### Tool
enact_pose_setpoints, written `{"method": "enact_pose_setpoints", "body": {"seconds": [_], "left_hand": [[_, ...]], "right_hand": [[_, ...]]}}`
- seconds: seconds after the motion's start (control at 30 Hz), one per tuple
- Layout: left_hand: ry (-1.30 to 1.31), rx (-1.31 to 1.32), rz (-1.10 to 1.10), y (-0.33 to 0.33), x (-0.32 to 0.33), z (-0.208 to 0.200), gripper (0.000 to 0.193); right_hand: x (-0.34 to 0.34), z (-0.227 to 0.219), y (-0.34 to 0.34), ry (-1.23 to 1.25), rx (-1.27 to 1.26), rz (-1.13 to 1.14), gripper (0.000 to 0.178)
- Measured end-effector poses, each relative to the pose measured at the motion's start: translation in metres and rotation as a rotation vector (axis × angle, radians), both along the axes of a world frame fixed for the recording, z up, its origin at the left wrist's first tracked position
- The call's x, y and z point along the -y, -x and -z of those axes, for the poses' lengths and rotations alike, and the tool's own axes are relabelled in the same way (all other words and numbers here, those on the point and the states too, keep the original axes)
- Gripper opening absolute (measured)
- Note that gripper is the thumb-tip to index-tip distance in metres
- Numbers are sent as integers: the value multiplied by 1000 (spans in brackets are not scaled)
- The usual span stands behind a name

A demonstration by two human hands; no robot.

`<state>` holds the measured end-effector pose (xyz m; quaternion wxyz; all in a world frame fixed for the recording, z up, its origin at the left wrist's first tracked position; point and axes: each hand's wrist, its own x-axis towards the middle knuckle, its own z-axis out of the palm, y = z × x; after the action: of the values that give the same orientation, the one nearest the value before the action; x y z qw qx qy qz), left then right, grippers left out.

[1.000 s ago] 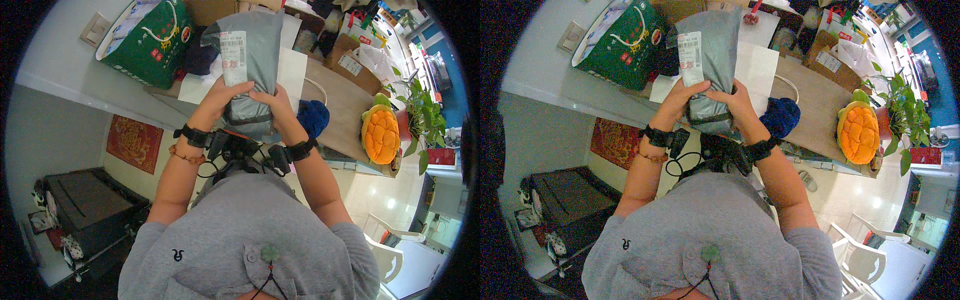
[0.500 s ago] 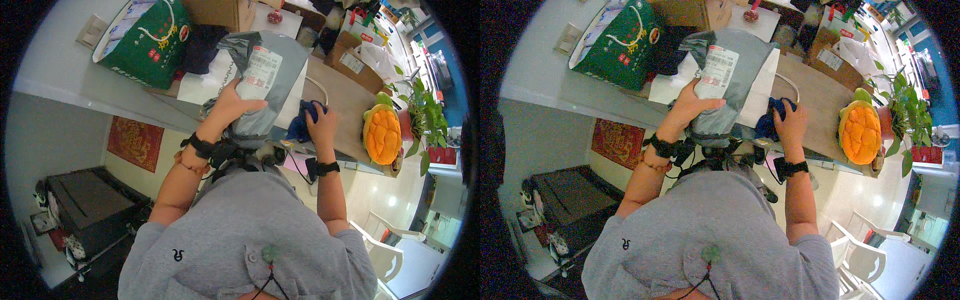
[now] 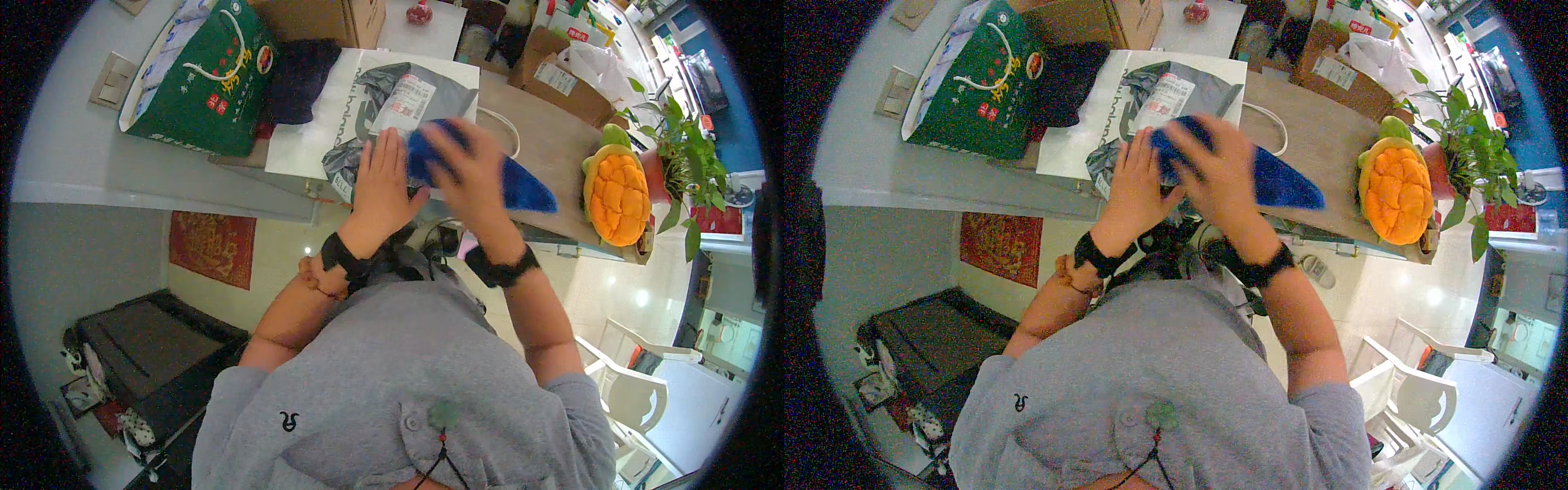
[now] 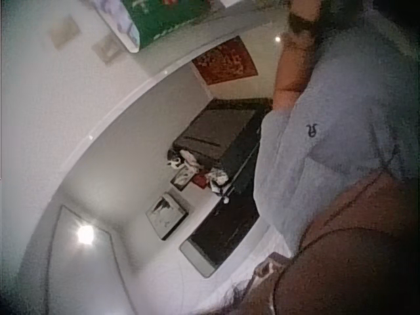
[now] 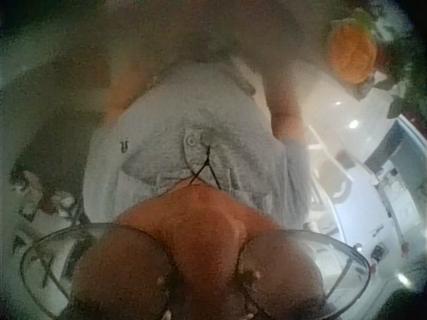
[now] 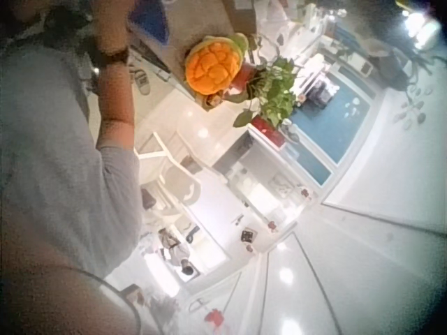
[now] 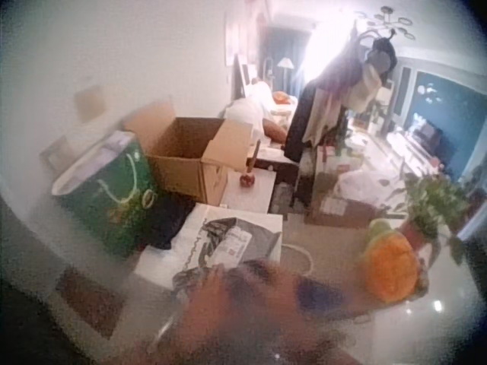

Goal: The person wipes down and organizes various items on a table using a cloth, handling bags, a shipping parcel, a plush toy, face masks, playing cards, and small accessories.

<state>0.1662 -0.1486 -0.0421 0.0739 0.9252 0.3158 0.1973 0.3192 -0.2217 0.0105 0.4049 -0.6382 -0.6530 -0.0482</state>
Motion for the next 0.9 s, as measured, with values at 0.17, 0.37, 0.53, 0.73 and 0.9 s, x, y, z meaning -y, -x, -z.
{"method": "enact_pose_setpoints", "body": {"seconds": [0.17, 0.37, 0.53, 0.73, 0.9], "left_hand": [[279, -216, 41, 3, -3, -9, 78], [-24, -68, 63, 2, -2, -4, 82], [35, -44, 75, 6, -9, 1, 81], [183, -161, -5, 6, -4, -6, 79], [99, -22, 81, 5, -8, -3, 80]], "right_hand": [[-71, 55, 6, 100, 57, -418, 38], [-155, 80, -79, 44, 253, 118, 29], [-158, 60, -42, 294, 65, 56, 28], [-127, 50, -21, 145, 335, -427, 21], [-174, 60, -113, 363, 433, 185, 21]]}}
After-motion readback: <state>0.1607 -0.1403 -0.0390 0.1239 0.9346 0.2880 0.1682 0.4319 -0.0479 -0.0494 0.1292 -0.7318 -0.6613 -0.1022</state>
